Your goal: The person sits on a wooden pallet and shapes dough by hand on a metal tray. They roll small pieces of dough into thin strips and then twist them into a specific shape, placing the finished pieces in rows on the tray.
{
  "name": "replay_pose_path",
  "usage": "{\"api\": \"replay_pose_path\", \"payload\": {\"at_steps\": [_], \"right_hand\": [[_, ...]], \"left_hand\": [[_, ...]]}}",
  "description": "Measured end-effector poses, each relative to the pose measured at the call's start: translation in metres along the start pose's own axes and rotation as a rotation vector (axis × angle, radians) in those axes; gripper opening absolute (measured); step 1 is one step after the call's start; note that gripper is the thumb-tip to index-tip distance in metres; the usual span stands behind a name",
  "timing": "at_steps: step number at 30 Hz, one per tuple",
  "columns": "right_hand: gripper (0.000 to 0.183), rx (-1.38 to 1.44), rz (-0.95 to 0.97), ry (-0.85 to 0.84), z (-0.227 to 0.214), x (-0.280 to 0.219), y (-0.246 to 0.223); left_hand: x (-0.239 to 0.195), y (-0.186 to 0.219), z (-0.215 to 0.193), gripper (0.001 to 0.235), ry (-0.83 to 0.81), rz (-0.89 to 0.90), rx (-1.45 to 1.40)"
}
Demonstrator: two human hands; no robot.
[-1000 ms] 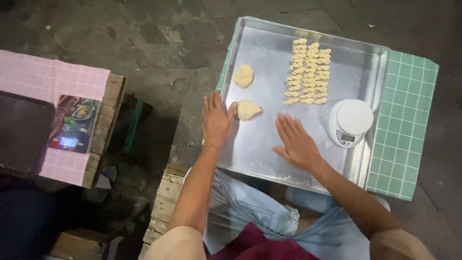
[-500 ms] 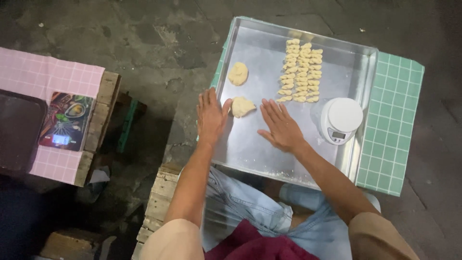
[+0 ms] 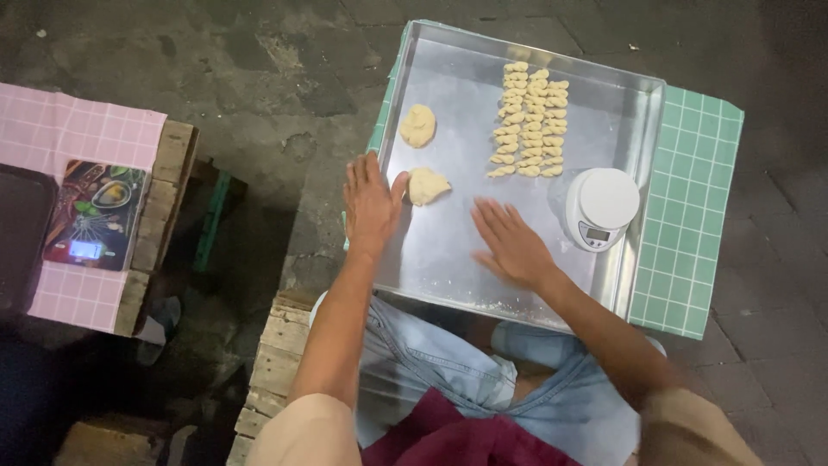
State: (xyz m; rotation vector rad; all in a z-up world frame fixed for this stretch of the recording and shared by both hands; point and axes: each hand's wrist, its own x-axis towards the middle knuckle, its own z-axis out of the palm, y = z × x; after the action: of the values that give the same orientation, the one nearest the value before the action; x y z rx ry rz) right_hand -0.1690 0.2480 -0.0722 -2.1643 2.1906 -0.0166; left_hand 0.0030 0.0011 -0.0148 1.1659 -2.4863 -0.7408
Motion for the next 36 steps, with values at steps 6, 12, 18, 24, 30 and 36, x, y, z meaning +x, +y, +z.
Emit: {"api": "replay_pose_path", "payload": {"at_steps": [6, 12, 18, 24, 30, 36], "right_hand": [[0.075, 0.134, 0.191, 0.020, -0.025, 0.039, -0.007], [0.057, 0.582, 0.293, 0.360, -0.043, -0.017, 0.012], [0.062, 0.099, 0.329, 0.281, -0.030, -0.041, 0.002], [0.066, 0.068, 0.266, 0.182, -0.003, -0.032, -0.003], [0.063, 0.079, 0.383, -0.009, -0.002, -0.058, -0.019], [0.063, 0.040, 0.399, -0.052, -0.010, -0.087, -0.027]], "left_hand": [[0.000, -0.001, 0.003, 0.077, -0.016, 0.026, -0.021], [-0.026, -0.004, 0.034, 0.059, 0.333, 0.316, 0.073], [-0.094, 0.059, 0.100, 0.060, 0.106, 0.424, 0.189], [-0.092, 0.100, 0.121, 0.051, -0.222, 0.275, 0.250], [-0.099, 0.084, 0.135, 0.021, 0.176, 0.454, 0.155], [-0.108, 0.075, 0.134, 0.015, 0.090, 0.379, 0.119]]}}
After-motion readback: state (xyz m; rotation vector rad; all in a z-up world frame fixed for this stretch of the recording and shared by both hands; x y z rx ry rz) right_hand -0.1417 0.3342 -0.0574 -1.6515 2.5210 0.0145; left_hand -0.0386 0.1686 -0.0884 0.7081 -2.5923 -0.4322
